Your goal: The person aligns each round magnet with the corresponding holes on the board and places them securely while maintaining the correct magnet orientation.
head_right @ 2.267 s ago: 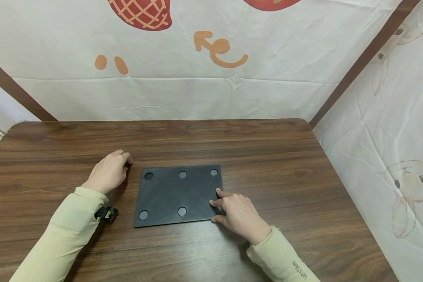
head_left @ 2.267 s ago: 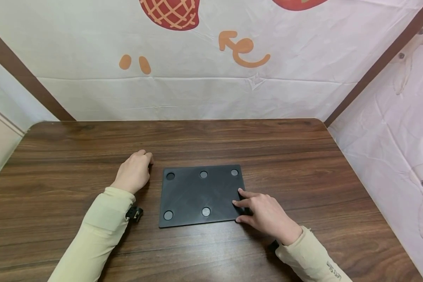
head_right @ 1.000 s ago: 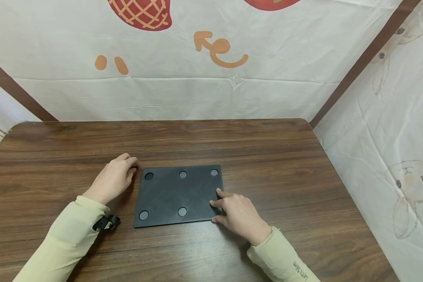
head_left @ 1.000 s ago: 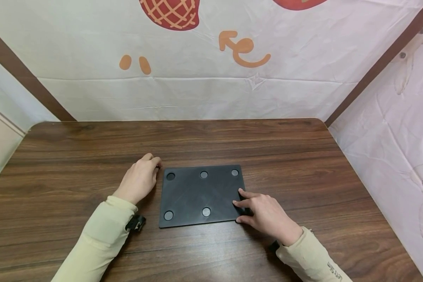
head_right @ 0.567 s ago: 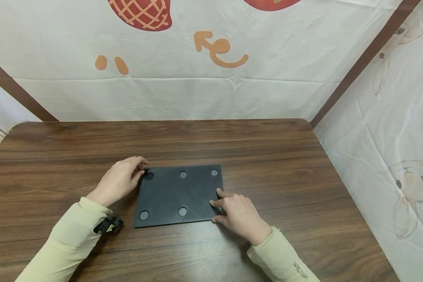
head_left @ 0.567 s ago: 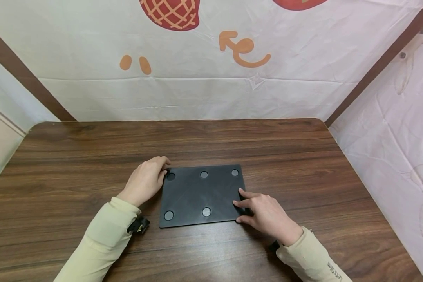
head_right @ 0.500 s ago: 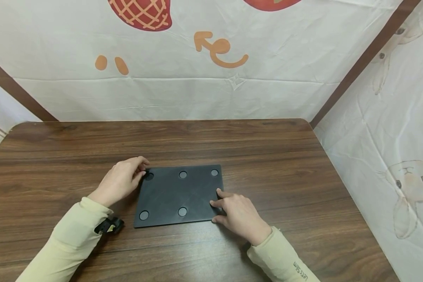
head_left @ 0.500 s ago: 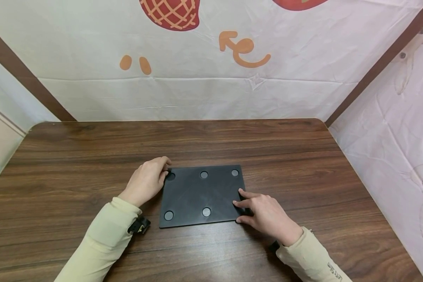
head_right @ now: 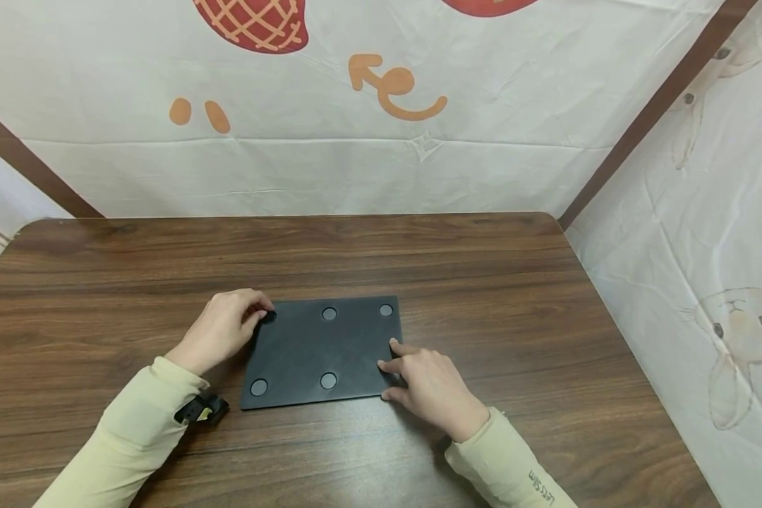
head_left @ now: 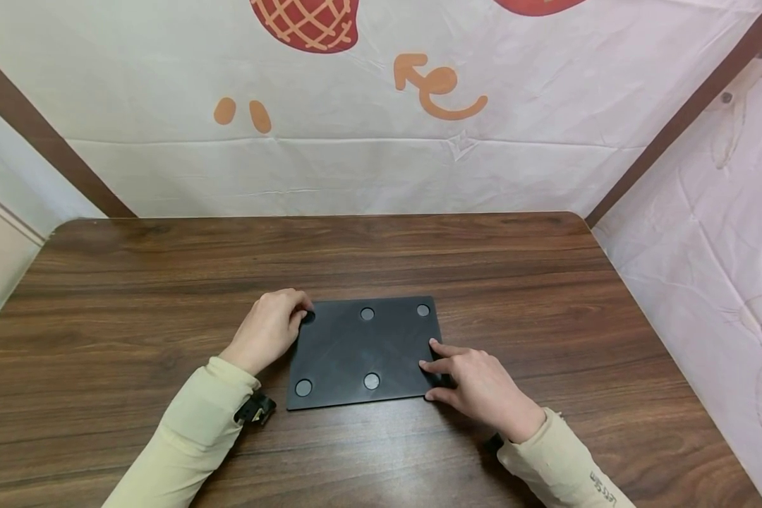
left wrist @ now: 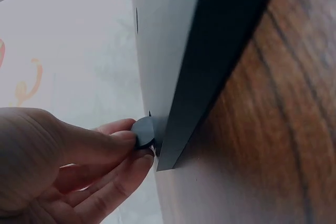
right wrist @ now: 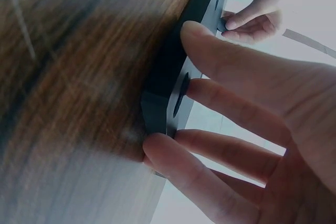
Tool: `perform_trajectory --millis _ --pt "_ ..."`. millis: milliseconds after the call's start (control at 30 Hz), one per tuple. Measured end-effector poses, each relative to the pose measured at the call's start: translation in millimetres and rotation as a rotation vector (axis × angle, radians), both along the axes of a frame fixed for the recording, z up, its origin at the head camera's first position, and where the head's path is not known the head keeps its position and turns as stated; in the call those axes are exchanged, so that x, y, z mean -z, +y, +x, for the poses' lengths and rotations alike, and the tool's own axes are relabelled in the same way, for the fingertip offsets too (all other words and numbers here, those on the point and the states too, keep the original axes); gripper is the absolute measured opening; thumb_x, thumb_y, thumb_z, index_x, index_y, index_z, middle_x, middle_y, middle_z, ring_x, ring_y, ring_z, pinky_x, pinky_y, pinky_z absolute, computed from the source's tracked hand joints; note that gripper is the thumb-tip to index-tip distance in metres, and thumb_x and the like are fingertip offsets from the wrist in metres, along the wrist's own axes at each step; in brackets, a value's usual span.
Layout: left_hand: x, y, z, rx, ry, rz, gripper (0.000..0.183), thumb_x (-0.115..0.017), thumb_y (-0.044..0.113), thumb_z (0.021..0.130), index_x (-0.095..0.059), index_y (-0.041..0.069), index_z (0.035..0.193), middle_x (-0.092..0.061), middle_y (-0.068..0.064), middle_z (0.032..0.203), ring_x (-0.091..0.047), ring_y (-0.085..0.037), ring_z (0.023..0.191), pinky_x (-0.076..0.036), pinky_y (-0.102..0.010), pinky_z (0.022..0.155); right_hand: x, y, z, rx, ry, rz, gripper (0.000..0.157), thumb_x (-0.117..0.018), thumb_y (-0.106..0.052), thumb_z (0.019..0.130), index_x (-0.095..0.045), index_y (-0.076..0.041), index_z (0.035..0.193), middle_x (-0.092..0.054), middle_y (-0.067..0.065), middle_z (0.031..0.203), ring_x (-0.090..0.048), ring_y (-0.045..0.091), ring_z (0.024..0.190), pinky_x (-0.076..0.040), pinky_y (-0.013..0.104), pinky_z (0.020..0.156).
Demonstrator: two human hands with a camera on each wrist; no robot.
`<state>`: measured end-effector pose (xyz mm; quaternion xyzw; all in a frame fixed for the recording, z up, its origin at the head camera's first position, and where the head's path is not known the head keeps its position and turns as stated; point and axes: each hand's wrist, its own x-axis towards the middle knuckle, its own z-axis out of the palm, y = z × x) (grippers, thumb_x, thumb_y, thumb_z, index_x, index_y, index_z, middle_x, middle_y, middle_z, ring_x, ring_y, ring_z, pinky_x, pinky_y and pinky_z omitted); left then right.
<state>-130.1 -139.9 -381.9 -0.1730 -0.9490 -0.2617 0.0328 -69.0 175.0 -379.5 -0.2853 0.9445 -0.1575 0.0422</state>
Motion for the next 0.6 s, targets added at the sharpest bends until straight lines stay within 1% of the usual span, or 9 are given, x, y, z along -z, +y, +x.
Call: perform_trajectory --millis 100,167,233,333,400,467,500,600 --pt "-0.3 1 1.2 -0.008 -0.003 0.012 0.015 -0.06 -0.008 0.087 -0.072 0.001 0.09 -0.064 -0.011 0.091 -0.064 -0.028 0.081 -0.054 -0.043 0.072 0.0 0 0.0 0.0 -0.001 -0.001 0.039 -0.08 -0.029 0.077 -0.074 -0.013 0.112 -0.06 0.017 0.13 -0.07 0.027 0.081 -0.048 0.027 0.056" --pt "-0.1 2 1.6 -0.012 -0.004 0.001 0.016 -0.06 -0.008 0.087 -0.072 0.001 0.091 -0.062 -0.01 0.092 -0.064 -0.028 0.08 -0.054 -0.042 0.071 0.0 -1 0.1 0.001 -0.003 -0.003 0.039 -0.08 -0.029 0.077 -0.074 -0.013 0.112 -0.059 0.017 0.13 -0.069 0.027 0.078 -0.047 0.026 0.055" --pt "0.3 3 2.0 -0.016 0.0 -0.026 0.015 -0.061 -0.007 0.087 -0.073 0.001 0.092 -0.062 -0.01 0.092 -0.064 -0.028 0.081 -0.054 -0.042 0.071 0.1 -1 0.2 0.003 -0.006 -0.003 0.039 -0.08 -0.029 0.077 -0.073 -0.013 0.112 -0.059 0.017 0.13 -0.069 0.027 0.077 -0.047 0.026 0.055" --pt "1.8 5 2.8 -0.021 0.017 -0.08 0.015 -0.062 -0.006 0.086 -0.073 0.001 0.093 -0.064 -0.009 0.091 -0.065 -0.029 0.082 -0.054 -0.043 0.07 0.1 -1 0.4 0.001 -0.004 -0.001 0.04 -0.08 -0.029 0.077 -0.073 -0.013 0.112 -0.059 0.017 0.13 -0.07 0.027 0.082 -0.049 0.027 0.056" --pt "2.7 6 3.8 -0.02 0.031 -0.106 0.014 -0.062 -0.006 0.086 -0.073 0.0 0.093 -0.065 -0.01 0.09 -0.065 -0.029 0.083 -0.054 -0.043 0.071 -0.1 -1 0.4 0.001 -0.005 0.0 0.04 -0.08 -0.029 0.077 -0.073 -0.013 0.112 -0.059 0.017 0.131 -0.07 0.027 0.082 -0.048 0.026 0.055" --pt "3.5 8 5.0 -0.016 0.044 -0.128 0.013 -0.062 -0.005 0.086 -0.073 -0.001 0.093 -0.064 -0.01 0.088 -0.064 -0.03 0.083 -0.054 -0.043 0.071 -0.7 -2 0.5 0.006 -0.019 -0.003 0.04 -0.08 -0.028 0.077 -0.073 -0.012 0.113 -0.059 0.017 0.131 -0.068 0.023 0.069 -0.044 0.024 0.051" --pt "3.7 9 5.7 -0.012 0.05 -0.136 0.013 -0.063 -0.005 0.087 -0.073 -0.002 0.093 -0.064 -0.011 0.086 -0.064 -0.03 0.083 -0.055 -0.043 0.071 -1.1 -2 0.5 0.008 -0.023 -0.004 0.04 -0.08 -0.028 0.077 -0.073 -0.012 0.113 -0.059 0.017 0.131 -0.066 0.023 0.066 -0.043 0.023 0.05" --pt "3.8 11 8.1 -0.001 0.057 -0.159 0.014 -0.062 -0.005 0.087 -0.073 -0.005 0.095 -0.062 -0.012 0.085 -0.062 -0.031 0.083 -0.054 -0.042 0.071 -1.8 -2 0.4 0.012 -0.02 -0.002 0.039 -0.08 -0.028 0.077 -0.073 -0.013 0.113 -0.059 0.017 0.131 -0.067 0.022 0.067 -0.042 0.022 0.05"
